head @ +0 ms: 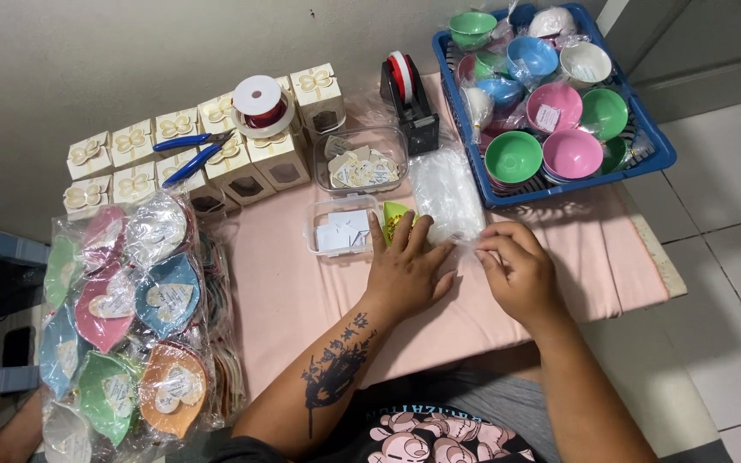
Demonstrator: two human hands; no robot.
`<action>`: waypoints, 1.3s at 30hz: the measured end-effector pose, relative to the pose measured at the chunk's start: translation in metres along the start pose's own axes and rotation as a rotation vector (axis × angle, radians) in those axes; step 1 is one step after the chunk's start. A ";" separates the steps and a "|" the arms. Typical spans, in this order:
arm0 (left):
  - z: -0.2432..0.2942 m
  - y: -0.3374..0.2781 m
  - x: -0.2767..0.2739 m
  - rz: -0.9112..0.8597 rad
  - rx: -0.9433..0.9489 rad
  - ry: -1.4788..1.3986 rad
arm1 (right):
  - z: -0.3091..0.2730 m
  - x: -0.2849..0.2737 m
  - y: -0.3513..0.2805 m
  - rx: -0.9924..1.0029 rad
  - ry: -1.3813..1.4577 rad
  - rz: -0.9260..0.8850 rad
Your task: The person packages small colorful bowls and decorative items into plastic bags and boxes. They place items into the bowls, wrap them in clear plastic, and secure the packaging.
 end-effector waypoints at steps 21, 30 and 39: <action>-0.061 -0.017 0.051 0.348 -0.129 -1.599 | -0.033 0.039 0.099 -0.087 0.912 -0.098; -0.086 -0.021 0.012 0.595 -0.743 -1.666 | -0.010 0.114 0.102 0.051 0.962 -0.237; -0.096 -0.022 -0.001 0.643 -0.585 -1.382 | 0.011 0.115 0.091 0.017 0.892 -0.215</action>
Point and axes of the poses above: each hand's wrist, its own y-axis towards the middle knuckle, its own x-axis out of the palm, z = x × y, the point moved 6 cm from there along y, towards the middle knuckle
